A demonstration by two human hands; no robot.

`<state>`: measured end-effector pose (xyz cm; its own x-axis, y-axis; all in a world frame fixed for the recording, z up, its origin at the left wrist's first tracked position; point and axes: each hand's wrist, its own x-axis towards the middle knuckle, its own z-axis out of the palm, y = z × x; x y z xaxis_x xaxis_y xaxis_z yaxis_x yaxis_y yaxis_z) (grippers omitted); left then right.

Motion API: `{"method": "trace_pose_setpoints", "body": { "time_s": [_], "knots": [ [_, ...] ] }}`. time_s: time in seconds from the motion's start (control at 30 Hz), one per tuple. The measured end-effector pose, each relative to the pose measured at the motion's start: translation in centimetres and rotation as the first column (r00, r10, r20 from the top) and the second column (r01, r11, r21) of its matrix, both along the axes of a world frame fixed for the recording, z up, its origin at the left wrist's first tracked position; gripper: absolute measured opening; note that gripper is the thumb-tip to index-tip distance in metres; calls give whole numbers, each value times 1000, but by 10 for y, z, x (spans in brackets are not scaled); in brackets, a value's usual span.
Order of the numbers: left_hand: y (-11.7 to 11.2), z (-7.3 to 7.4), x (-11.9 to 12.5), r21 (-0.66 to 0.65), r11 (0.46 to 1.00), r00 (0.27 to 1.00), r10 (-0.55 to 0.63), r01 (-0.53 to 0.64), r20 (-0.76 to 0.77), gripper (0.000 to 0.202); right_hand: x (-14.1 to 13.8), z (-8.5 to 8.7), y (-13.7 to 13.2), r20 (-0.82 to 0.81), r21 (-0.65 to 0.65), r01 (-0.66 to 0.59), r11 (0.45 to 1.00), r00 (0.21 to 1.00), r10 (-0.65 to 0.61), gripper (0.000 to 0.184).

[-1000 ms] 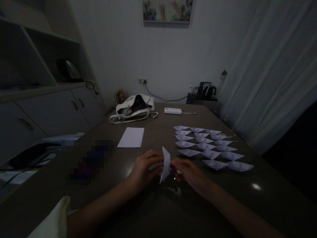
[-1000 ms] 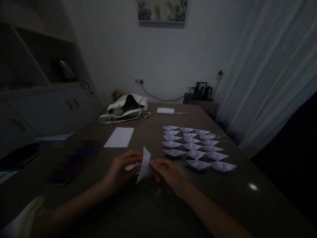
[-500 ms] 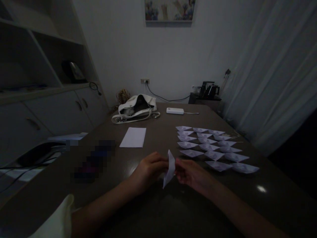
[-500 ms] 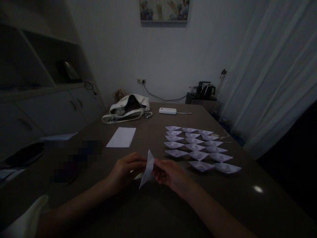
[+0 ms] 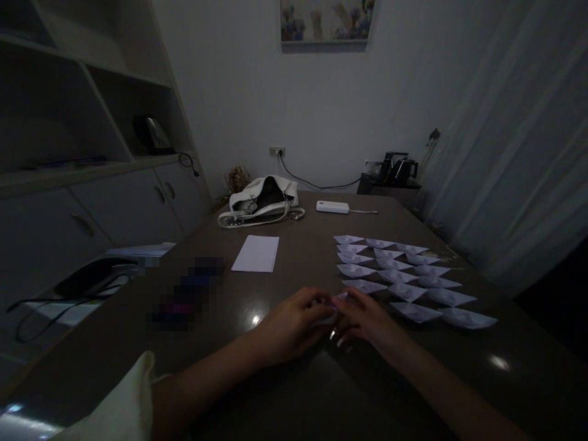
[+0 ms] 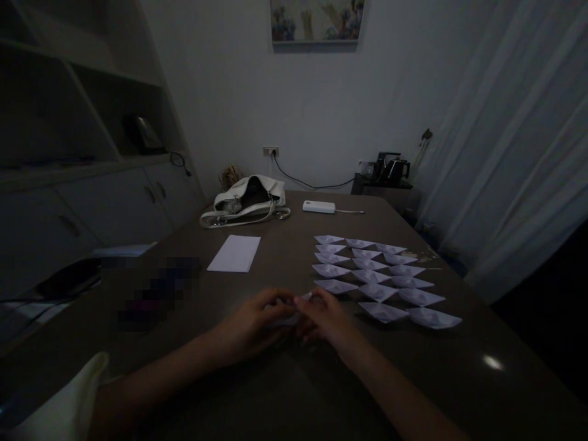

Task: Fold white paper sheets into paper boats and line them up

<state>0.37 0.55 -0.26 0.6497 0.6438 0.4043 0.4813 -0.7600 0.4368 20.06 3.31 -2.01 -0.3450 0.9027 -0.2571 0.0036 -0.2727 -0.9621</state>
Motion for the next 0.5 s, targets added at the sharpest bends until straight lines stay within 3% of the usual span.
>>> {"method": "trace_pose_setpoints", "body": {
  "time_s": [0.07,0.13,0.23,0.3,0.4,0.5],
  "knots": [
    [2,-3,-1,-25,999,999,-30,30,-14,28,6,4,5,201,276,17,961,977,-75,31],
    [3,-5,-2,-41,998,999,-48,47,-14,28,13,11,9,365,434,-97,896,928,-76,22],
    [4,-9,-1,-54,996,998,-65,66,24,28,21,21,10,458,396,-301,868,884,97,15],
    [3,-12,2,-63,996,996,-67,70,56,27,24,26,10,499,386,-359,850,856,136,14],
    [3,-12,7,-69,997,997,-37,42,66,28,31,34,11,645,439,-385,812,764,14,12],
    [13,-8,1,-56,993,994,103,-104,-30,27,43,41,15,741,523,-392,757,648,-176,12]
  ]
}}
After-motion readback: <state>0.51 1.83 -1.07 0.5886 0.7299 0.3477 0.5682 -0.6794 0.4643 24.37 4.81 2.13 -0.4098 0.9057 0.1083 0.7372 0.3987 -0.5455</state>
